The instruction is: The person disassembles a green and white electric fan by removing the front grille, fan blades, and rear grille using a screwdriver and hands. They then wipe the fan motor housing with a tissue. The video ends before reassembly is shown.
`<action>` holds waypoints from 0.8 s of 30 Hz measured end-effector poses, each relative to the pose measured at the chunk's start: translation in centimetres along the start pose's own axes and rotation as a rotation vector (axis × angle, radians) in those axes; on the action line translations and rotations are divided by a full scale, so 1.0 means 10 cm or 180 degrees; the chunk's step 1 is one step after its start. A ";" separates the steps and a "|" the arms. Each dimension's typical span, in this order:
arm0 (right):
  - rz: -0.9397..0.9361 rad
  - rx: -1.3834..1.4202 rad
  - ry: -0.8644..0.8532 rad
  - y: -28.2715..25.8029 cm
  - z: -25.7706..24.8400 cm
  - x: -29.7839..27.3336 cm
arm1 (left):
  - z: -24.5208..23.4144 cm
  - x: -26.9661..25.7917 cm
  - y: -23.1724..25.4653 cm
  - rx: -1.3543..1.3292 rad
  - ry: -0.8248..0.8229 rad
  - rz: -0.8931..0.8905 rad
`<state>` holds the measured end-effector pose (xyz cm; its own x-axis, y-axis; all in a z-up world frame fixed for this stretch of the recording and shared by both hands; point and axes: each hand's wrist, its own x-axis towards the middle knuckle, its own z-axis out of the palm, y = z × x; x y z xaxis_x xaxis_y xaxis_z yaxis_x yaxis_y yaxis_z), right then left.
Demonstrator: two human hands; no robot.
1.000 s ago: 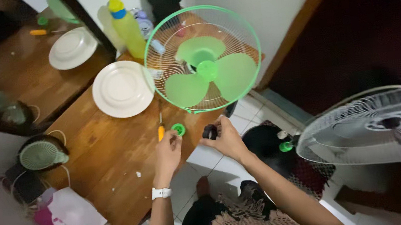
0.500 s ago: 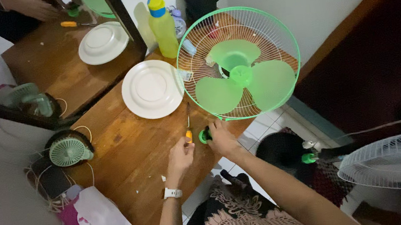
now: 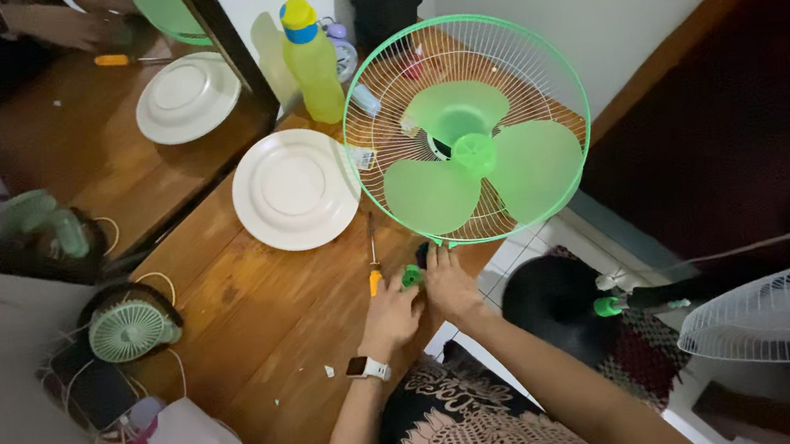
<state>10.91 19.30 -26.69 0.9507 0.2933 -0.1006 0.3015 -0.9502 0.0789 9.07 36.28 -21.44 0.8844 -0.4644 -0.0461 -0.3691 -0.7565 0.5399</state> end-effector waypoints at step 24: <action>0.0691 0.0650 -0.0906 0.09 -0.66 -0.39 | -0.50 0.21 0.34 -0.0029 0.0209 -0.0340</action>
<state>7.98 18.03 -19.64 0.9239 0.0702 -0.3761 0.0484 -0.9966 -0.0670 11.09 35.07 -15.52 0.9355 -0.3500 -0.0488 -0.2694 -0.7957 0.5424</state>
